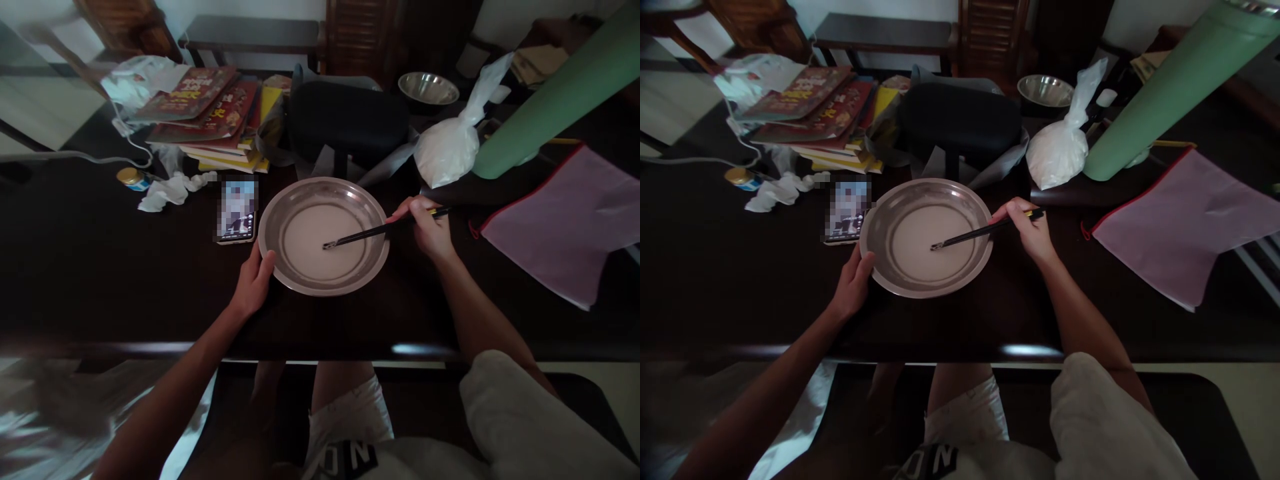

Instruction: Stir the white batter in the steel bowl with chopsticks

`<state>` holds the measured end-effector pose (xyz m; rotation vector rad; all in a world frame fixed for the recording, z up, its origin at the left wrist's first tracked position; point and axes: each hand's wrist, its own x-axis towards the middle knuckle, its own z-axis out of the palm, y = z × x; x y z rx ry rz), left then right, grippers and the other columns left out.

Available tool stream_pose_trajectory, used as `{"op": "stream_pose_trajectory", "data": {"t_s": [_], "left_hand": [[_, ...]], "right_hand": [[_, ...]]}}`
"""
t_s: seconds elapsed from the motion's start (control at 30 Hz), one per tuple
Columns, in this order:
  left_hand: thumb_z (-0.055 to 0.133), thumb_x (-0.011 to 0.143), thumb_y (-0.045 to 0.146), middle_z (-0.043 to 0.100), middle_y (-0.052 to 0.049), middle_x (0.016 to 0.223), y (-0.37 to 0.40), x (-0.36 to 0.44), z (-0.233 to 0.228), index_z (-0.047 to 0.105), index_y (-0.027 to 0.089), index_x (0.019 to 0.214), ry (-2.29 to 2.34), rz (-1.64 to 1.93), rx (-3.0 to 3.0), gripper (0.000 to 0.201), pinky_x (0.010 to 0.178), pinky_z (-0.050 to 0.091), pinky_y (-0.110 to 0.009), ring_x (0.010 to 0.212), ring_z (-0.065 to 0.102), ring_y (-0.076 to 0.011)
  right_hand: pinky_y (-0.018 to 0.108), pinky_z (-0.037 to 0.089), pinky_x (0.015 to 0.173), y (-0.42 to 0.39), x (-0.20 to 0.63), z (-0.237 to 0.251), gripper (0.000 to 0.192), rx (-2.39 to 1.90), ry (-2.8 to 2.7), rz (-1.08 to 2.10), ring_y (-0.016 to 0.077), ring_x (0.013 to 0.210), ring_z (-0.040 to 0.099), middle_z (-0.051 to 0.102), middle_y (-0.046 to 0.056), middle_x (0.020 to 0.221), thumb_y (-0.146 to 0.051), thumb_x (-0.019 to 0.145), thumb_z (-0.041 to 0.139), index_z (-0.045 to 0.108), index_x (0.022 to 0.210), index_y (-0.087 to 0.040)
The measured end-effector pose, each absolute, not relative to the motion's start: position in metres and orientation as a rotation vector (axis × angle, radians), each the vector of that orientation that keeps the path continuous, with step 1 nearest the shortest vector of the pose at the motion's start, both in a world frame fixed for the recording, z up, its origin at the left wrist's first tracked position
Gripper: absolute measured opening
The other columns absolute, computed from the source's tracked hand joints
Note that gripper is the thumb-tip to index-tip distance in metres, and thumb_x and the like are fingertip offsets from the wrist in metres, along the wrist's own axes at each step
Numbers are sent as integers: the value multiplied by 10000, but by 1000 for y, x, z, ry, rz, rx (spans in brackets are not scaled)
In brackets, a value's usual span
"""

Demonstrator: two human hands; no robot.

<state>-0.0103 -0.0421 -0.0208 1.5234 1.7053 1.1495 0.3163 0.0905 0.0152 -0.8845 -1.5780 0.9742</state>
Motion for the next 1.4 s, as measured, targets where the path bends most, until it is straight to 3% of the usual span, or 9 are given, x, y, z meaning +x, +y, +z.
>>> {"op": "stream_pose_trajectory", "data": {"t_s": [0.13,0.3,0.43,0.6,0.77,0.9,1.07,1.23,1.4], "left_hand": [[387,955,782,690,-171,1379,-42,-9,-19,547,148,1488,1704,1144,1509,844,1082,508,-497,1238,658,-354],[379,961,777,676,-182,1396,-42,-9,-19,551,143,1482,1708,1149,1537,838,1101,495,-494,1275,637,-357],[395,948,790,690,-175,1380,-42,-10,-19,558,151,1482,1713,1155,1512,849,1093,501,-505,1253,649,-361],[388,963,768,674,-181,1403,-42,-10,-20,563,143,1472,1707,1150,1520,825,1094,500,-488,1259,649,-352],[393,951,782,692,-180,1373,-42,-9,-19,559,137,1473,1712,1144,1495,846,1082,507,-495,1242,657,-358],[405,942,793,671,-186,1408,-42,-8,-17,564,136,1472,1709,1150,1490,859,1107,487,-494,1291,630,-366],[387,949,788,656,-193,1426,-42,-9,-18,553,123,1477,1708,1148,1499,865,1123,476,-485,1306,623,-361],[380,963,768,673,-177,1405,-42,-10,-19,543,130,1486,1717,1130,1520,842,1105,492,-469,1287,634,-349],[373,966,768,692,-173,1378,-42,-10,-21,548,141,1488,1720,1133,1527,835,1087,505,-479,1254,653,-353]], "right_hand": [[358,591,778,90,316,15,441,-889,-1652,920,193,780,740,770,18,737,-627,925,627,787,737,-261],[348,587,706,91,316,14,447,-864,-1552,974,173,660,718,727,-3,655,-625,928,623,774,733,-253],[358,600,760,90,316,15,447,-894,-1641,940,190,764,741,762,18,721,-637,919,628,782,743,-256],[349,587,689,91,316,15,447,-873,-1555,956,174,664,714,723,0,653,-623,926,628,760,705,-257],[365,604,752,90,316,15,442,-891,-1627,932,193,759,742,761,14,721,-645,915,629,777,741,-266],[354,595,703,90,315,16,457,-897,-1552,948,185,693,727,721,4,650,-640,921,622,761,712,-258],[359,595,766,89,315,15,422,-882,-1652,960,191,780,738,774,16,748,-622,927,627,791,754,-273],[366,593,723,90,315,15,464,-898,-1581,977,190,705,728,733,4,678,-654,920,613,773,723,-266],[372,594,781,89,315,17,452,-900,-1660,921,196,786,734,769,21,754,-653,917,619,793,744,-273]]}}
